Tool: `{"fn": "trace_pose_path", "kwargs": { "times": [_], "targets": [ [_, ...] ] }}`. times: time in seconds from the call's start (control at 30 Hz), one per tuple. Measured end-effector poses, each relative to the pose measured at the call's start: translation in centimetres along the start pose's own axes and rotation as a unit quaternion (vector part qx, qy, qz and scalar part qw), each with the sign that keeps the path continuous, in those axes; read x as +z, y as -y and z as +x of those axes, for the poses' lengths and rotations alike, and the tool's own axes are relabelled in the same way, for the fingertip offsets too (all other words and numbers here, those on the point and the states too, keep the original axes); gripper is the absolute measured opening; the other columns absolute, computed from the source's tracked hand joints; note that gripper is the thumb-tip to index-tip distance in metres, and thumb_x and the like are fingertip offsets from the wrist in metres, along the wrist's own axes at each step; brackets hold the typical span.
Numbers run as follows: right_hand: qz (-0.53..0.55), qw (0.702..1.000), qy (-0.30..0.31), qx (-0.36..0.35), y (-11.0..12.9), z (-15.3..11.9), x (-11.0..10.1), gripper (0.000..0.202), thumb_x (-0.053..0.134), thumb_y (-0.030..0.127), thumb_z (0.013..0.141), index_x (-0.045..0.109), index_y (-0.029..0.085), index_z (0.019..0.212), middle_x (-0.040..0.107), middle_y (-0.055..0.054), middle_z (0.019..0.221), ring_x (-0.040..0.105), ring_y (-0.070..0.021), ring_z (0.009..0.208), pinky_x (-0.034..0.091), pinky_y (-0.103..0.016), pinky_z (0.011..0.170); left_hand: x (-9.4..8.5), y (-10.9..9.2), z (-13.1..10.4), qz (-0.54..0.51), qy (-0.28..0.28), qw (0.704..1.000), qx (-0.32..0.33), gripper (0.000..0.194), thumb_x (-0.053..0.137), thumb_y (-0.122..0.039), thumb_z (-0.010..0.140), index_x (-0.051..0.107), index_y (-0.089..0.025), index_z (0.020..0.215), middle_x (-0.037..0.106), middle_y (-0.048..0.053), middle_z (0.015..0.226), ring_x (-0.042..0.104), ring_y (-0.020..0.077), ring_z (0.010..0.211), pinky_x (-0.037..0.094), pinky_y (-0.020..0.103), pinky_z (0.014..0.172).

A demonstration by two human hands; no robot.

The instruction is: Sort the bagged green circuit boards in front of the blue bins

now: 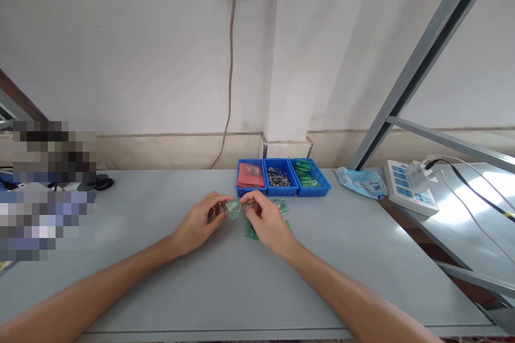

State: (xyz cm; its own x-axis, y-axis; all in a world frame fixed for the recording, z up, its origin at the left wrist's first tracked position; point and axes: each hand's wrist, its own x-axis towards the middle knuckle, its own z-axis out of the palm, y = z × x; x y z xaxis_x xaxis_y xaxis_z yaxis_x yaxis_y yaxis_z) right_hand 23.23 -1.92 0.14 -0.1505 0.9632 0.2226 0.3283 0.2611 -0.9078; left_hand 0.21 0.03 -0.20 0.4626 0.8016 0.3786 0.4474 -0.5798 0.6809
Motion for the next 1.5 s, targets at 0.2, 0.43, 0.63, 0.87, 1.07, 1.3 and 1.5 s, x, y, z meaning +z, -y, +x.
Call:
{"fn": "trace_pose_path", "kwargs": {
  "times": [0.2,0.43,0.63,0.87,1.07,1.3,1.5],
  "targets": [
    [-0.008,1.0,0.003,0.003,0.1,0.0,0.0,0.015,0.057,0.038,0.099,0.066,0.027,0.106,0.056,0.003,0.075,0.05,-0.0153,0.062,0.042,-0.027,0.055,-0.1,-0.2,0.0,-0.005,-0.001,1.0,-0.002,0.025,0.054,-0.029,0.105,0.067,-0.026,0.126,0.065,0.004,0.103,0.059,0.0155,0.082,0.048,0.027,0.071],
    [-0.018,1.0,0.009,-0.001,0.6,-0.2,-0.2,0.017,0.064,0.043,0.097,0.064,0.027,0.105,0.058,0.003,0.076,0.053,-0.0163,0.067,0.044,-0.028,0.059,-0.4,-0.4,0.0,-0.025,0.004,1.0,0.003,0.032,0.048,-0.041,0.109,0.072,-0.024,0.121,0.061,0.005,0.106,0.058,0.0149,0.082,0.048,0.027,0.07],
    [-0.037,0.998,-0.008,-0.047,1.0,-0.2,-0.3,0.021,0.057,0.046,0.102,0.065,0.026,0.1,0.065,-0.002,0.094,0.057,-0.0176,0.076,0.047,-0.03,0.068,-0.3,-0.4,0.0,-0.031,0.001,0.999,0.019,0.036,0.044,-0.04,0.111,0.073,-0.02,0.105,0.062,0.005,0.096,0.055,0.0153,0.078,0.045,0.026,0.067],
    [0.039,0.999,0.009,0.01,0.4,0.0,-0.2,0.029,0.058,0.053,0.101,0.058,0.025,0.095,0.056,0.003,0.07,0.054,-0.0159,0.061,0.043,-0.028,0.056,0.1,-0.2,-0.3,-0.066,-0.025,0.997,-0.023,0.033,0.052,-0.037,0.107,0.053,-0.026,0.139,0.068,0.002,0.1,0.061,0.0155,0.08,0.047,0.025,0.066],
    [0.115,0.993,0.016,0.004,0.9,0.2,-0.3,0.022,0.063,0.046,0.099,0.052,0.027,0.101,0.055,0.006,0.069,0.05,-0.0139,0.058,0.043,-0.026,0.055,-0.1,-0.5,-0.5,-0.025,0.001,0.999,0.026,0.032,0.043,-0.024,0.107,0.061,-0.026,0.133,0.064,0.004,0.099,0.057,0.0156,0.081,0.048,0.025,0.068],
    [0.077,0.997,0.023,0.017,1.1,0.0,-0.4,0.021,0.055,0.044,0.101,0.066,0.025,0.103,0.065,0.0,0.083,0.05,-0.0136,0.061,0.04,-0.027,0.054,0.1,-0.2,-0.1,-0.022,-0.033,0.998,0.044,0.025,0.058,-0.025,0.103,0.067,-0.025,0.126,0.062,0.005,0.106,0.057,0.0159,0.086,0.049,0.027,0.074],
    [0.051,0.998,0.039,0.009,0.6,-0.2,-0.3,0.023,0.053,0.041,0.102,0.068,0.026,0.109,0.067,-0.001,0.085,0.052,-0.0147,0.066,0.042,-0.028,0.058,-0.3,-0.5,0.1,-0.024,-0.042,0.999,0.009,0.025,0.051,-0.038,0.109,0.068,-0.02,0.103,0.057,0.004,0.095,0.052,0.0147,0.078,0.043,0.026,0.066]
  ]
}}
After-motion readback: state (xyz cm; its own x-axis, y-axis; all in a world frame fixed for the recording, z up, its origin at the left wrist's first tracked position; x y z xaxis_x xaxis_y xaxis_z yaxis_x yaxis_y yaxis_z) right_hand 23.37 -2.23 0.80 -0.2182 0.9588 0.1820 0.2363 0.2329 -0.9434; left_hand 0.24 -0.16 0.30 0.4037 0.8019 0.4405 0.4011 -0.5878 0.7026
